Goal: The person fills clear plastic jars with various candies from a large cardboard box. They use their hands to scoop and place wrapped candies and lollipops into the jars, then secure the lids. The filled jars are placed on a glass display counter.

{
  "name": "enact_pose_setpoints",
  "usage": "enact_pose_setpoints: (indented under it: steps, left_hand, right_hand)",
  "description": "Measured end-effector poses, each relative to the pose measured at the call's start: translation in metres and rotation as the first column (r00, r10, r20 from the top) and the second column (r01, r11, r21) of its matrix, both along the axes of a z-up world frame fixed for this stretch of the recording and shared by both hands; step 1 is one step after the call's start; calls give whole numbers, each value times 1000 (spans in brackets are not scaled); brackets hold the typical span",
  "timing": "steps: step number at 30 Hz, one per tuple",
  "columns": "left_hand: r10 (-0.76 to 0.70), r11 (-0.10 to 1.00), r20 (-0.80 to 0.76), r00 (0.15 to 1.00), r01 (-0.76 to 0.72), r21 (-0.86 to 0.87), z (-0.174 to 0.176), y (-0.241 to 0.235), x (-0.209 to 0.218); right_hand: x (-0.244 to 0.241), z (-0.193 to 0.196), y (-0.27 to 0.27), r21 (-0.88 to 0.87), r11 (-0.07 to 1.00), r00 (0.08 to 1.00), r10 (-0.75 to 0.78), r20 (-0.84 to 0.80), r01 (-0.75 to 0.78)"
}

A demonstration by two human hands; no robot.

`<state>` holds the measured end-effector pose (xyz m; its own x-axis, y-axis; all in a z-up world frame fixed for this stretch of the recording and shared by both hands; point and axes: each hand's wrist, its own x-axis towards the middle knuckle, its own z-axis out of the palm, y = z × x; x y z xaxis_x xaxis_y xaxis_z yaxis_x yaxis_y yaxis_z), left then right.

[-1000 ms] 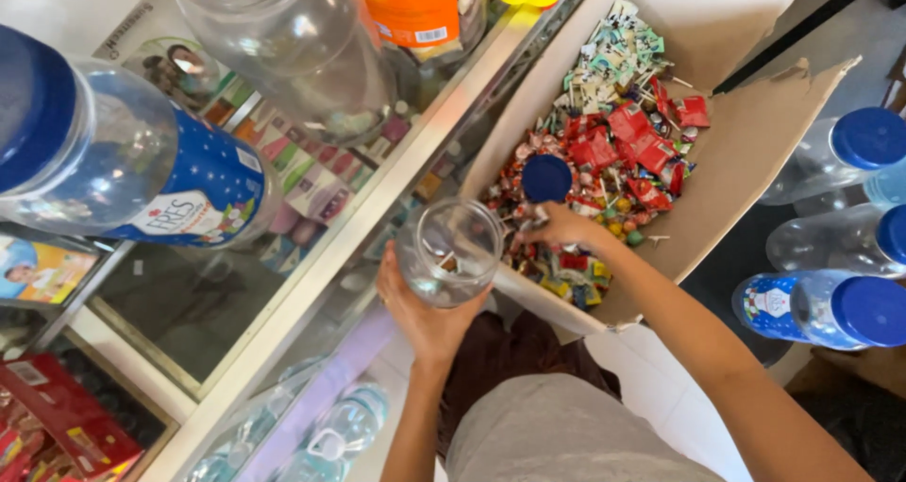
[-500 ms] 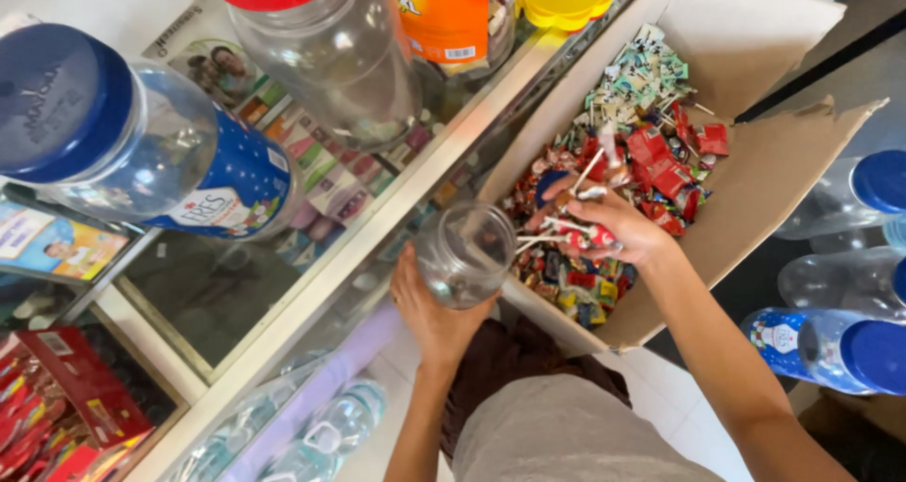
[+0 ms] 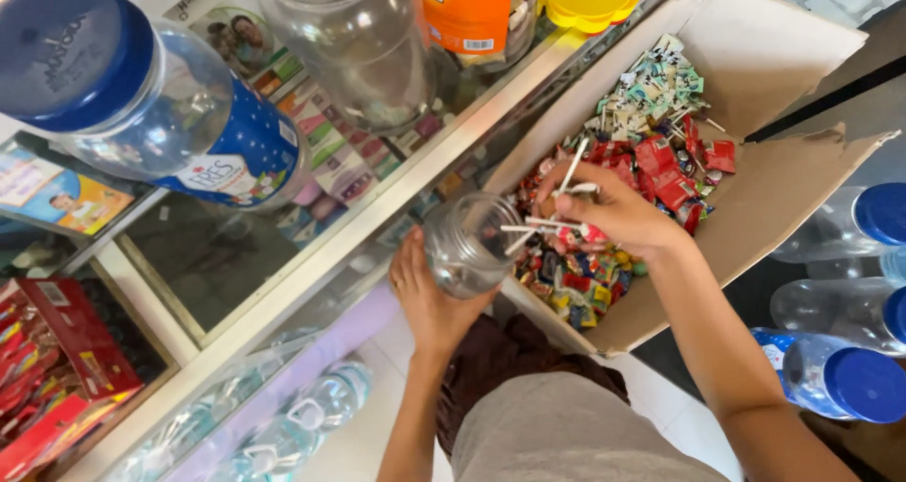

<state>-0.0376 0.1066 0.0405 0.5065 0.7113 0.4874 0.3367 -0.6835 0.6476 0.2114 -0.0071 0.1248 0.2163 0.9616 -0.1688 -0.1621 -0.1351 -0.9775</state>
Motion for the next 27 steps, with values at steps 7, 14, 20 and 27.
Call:
enact_pose_setpoints:
  steps: [7,14,20,27]
  left_hand:
    - [-9,999,45,999,11,-48,9,-12,-2]
    - [-35,969,10,999,36,-245,43,-28,5]
    - [-71,971,12,997,72,-227,56,-32,15]
    - [-106,981,-12,994,102,-167,59,-24,17]
  right_hand:
    - [-20,-4,20,33,997,967,-61,-249,71]
    - [-48,-19,27,372,797,847,-300,-439,475]
    - [-50,-16,30,558,643,848,-452,-276,524]
    - [-44,-16,18,554,672,870,-359,-337,492]
